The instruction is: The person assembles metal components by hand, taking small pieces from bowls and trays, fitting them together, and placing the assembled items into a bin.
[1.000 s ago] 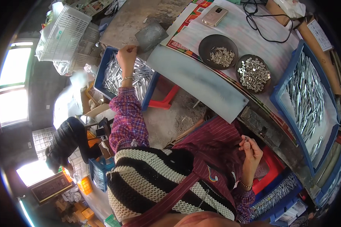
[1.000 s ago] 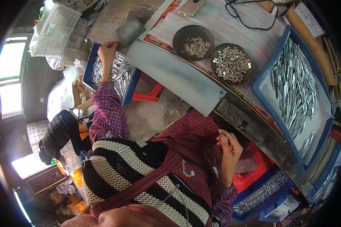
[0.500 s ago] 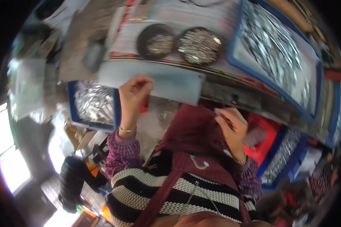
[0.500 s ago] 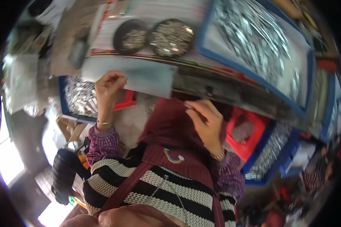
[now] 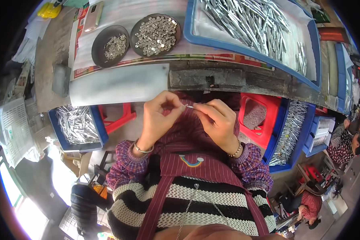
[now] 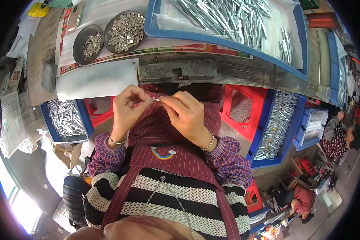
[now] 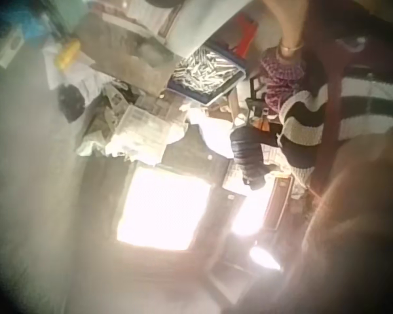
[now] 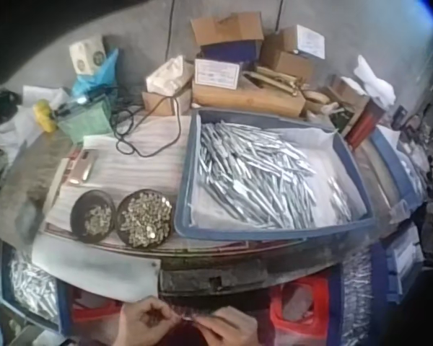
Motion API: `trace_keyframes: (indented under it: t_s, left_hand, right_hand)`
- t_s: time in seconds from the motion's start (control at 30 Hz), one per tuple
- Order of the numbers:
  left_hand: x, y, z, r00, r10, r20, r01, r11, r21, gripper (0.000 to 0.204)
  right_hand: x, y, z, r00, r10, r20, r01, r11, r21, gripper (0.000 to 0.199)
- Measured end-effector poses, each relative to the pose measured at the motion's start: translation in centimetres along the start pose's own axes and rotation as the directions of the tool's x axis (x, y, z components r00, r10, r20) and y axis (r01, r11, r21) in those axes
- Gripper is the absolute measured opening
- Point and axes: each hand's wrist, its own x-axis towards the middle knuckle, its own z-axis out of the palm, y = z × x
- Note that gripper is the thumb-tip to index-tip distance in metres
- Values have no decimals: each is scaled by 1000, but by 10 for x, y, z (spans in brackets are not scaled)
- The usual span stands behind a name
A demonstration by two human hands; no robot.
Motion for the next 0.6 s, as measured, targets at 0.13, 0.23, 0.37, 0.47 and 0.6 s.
trace_keyframes:
  t_s: [0.13, 0.23, 0.37, 0.47, 0.6]
  left_hand:
    - [-2, -2, 4, 1000, 24, -2, -24, 999, -30, 13]
    - [-2, -2, 5, 998, 54, -23, -55, 998, -43, 10]
    - [-1, -3, 6, 999, 33, -25, -34, 998, -60, 10]
    - [0, -2, 6, 999, 13, -33, -15, 998, -63, 10]
    - [1, -1, 8, 999, 11, -44, -15, 995, -94, 11]
  right_hand:
    - [-1, 0, 0, 997, -80, -3, 79, 993, -89, 22]
    - [-1, 2, 1, 990, -140, -3, 138, 980, -142, 21]
    - [0, 4, 1, 982, -191, -9, 184, 958, -221, 21]
    - [-2, 7, 0, 978, -209, 7, 203, 943, -262, 23]
    - [-4, 7, 1, 976, -217, 12, 213, 942, -258, 23]
